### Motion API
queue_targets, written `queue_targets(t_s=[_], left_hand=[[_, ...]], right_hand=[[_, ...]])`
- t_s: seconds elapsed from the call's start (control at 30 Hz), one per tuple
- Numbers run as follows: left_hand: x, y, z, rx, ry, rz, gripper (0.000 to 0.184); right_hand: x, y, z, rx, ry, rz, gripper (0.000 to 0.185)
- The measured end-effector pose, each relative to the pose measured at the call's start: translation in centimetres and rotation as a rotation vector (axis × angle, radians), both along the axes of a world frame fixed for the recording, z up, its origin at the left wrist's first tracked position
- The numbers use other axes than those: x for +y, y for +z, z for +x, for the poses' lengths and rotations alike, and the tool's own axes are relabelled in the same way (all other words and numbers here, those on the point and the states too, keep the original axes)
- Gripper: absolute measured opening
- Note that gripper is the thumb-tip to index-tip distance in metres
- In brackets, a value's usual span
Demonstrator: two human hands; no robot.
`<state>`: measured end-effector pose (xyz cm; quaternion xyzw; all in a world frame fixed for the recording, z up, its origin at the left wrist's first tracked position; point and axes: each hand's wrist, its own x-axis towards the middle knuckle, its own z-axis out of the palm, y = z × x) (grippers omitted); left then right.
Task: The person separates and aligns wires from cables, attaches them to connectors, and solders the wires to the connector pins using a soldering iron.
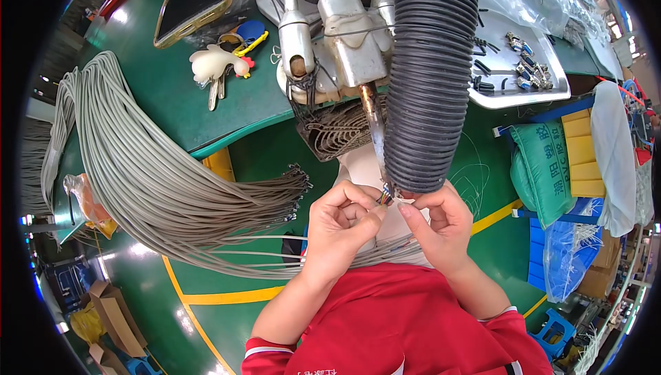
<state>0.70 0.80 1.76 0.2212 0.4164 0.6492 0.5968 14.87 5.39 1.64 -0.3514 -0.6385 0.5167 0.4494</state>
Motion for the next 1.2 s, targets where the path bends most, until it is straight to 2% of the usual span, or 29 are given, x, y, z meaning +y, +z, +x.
queue_targets(t_s=[0.2,0.3,0.33,0.4,0.43,0.5,0.53,0.57,0.6,0.67,0.7,0.73,0.83,0.87,1.0,1.1,1.17,1.2], left_hand=[[-0.5,-1.2,-0.4,-0.026,-0.053,-0.023,0.012],[-1.1,-2.0,-0.5,-0.04,-0.061,-0.073,0.013],[-1.1,-2.4,-0.6,0.019,-0.061,-0.085,0.012],[-1.3,-3.5,-1.0,0.14,-0.062,-0.117,0.011],[-1.6,-5.0,-1.4,0.138,-0.059,-0.137,0.011],[-1.8,-8.0,-2.7,0.774,-0.026,-0.135,0.006],[-2.0,-8.4,-2.9,0.989,0.032,-0.145,0.01],[-2.3,-8.7,-2.9,0.99,0.033,-0.146,0.01],[-2.8,-8.8,-2.7,1.162,0.001,-0.114,0.012],[-3.9,-8.6,-2.1,1.501,-0.07,-0.044,0.017],[-4.3,-8.8,-1.8,1.271,-0.257,-0.054,0.017],[-4.6,-8.7,-1.7,1.271,-0.253,-0.054,0.017],[-4.8,-8.2,-1.8,1.162,-0.78,-0.006,0.013],[-4.9,-8.2,-1.8,1.162,-0.781,-0.001,0.013],[-5.4,-8.2,-2.1,1.1,-0.789,0.076,0.01],[-5.8,-8.3,-2.3,0.817,-0.28,-0.192,0.008],[-5.7,-8.1,-3.3,0.738,-0.253,-0.226,0.007],[-5.8,-7.8,-3.7,0.672,-0.263,-0.224,0.007]], right_hand=[[-0.1,-0.6,0.5,-0.087,0.019,0.059,0.011],[-0.3,-1.2,0.9,-0.155,0.121,0.076,0.013],[-0.2,-1.1,1.2,-0.158,0.123,0.061,0.013],[0.1,-1.1,1.7,-0.356,0.108,0.245,0.011],[-0.2,-1.6,1.9,-0.335,0.064,0.124,0.008],[-0.3,-1.7,2.7,-0.37,0.009,0.009,0.007],[-0.3,-1.6,3.3,-0.409,-0.053,-0.089,0.007],[-0.1,-2.2,3.7,-0.422,-0.078,-0.001,0.008],[0.0,-2.3,4.0,-0.423,-0.079,-0.001,0.008],[0.3,-1.6,4.1,-0.595,-0.057,-0.052,0.008],[0.4,-1.4,4.2,-0.68,-0.043,-0.076,0.008],[0.4,-1.8,4.1,-0.68,-0.042,-0.073,0.008],[0.1,-4.1,4.1,-0.782,0.269,0.227,0.008],[-0.3,-3.8,3.8,-0.835,0.269,0.144,0.006],[-0.1,-4.8,4.2,-0.794,0.147,0.198,0.011],[0.3,-3.7,4.1,-0.772,0.035,0.096,0.017],[0.7,-3.3,4.1,-0.758,-0.022,0.051,0.019],[0.9,-3.2,4.3,-0.6,-0.035,-0.117,0.021]])
